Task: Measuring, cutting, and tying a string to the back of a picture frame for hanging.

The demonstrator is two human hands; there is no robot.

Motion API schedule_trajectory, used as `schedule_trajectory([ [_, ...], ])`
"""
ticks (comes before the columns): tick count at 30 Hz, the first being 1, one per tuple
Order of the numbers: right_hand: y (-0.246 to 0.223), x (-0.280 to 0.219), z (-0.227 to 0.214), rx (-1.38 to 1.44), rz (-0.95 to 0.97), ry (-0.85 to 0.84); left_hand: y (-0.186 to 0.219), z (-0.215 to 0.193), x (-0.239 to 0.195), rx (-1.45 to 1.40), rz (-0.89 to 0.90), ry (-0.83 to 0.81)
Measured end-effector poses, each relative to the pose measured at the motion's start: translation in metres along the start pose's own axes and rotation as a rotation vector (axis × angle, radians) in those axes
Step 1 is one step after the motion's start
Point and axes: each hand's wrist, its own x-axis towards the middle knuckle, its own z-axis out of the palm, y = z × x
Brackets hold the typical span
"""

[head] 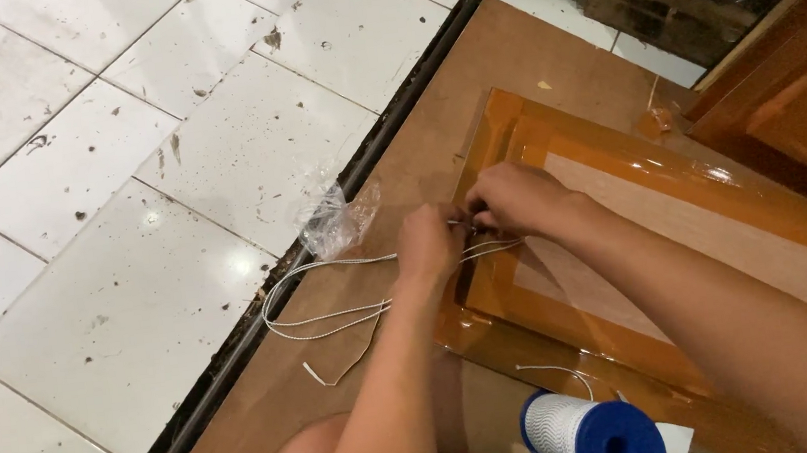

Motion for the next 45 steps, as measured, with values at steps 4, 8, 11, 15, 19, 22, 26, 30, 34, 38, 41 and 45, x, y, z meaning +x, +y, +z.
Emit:
schedule_trajectory([
  [4,0.006,0.002,0.006,0.061,-0.018,0.024,0.008,-0.007,-0.004,0.045,0.032,0.021],
  [8,0.012,0.004,0.008,0.092,-0.072,-0.002,0.014,-0.017,-0.009,0.051,0.033,0.010],
  [11,0.014,0.005,0.011,0.077,-0.096,-0.013,0.017,-0.019,-0.013,0.024,0.018,-0.015],
  [15,0.023,0.018,0.027,0.046,-0.092,0.007,0.021,-0.023,-0.018,0.039,-0.003,-0.057],
  [19,0.025,0.014,0.030,0.111,-0.033,0.075,0.014,-0.021,-0.012,0.002,0.019,-0.104],
  [22,0.020,0.008,0.028,0.187,0.016,0.116,0.018,-0.023,-0.014,-0.033,0.011,-0.111],
  [26,0.013,0.002,0.022,0.249,0.065,0.127,0.013,-0.014,-0.010,-0.002,-0.038,-0.099],
  [30,0.014,0.001,0.021,0.260,0.068,0.113,0.010,-0.010,-0.003,-0.003,-0.086,-0.074],
  [34,0.012,-0.002,0.014,0.256,0.045,0.080,0.008,-0.012,-0.003,-0.040,-0.079,-0.067],
  [38,0.014,0.003,0.019,0.070,-0.016,0.087,0.008,-0.013,-0.002,-0.029,-0.047,-0.092],
  [41,0.020,0.008,0.021,-0.017,-0.070,0.082,0.016,-0.023,-0.008,-0.052,-0.018,-0.093],
  [45,0.030,0.020,0.029,-0.005,-0.103,0.035,0.016,-0.021,-0.010,-0.063,-0.053,-0.049],
])
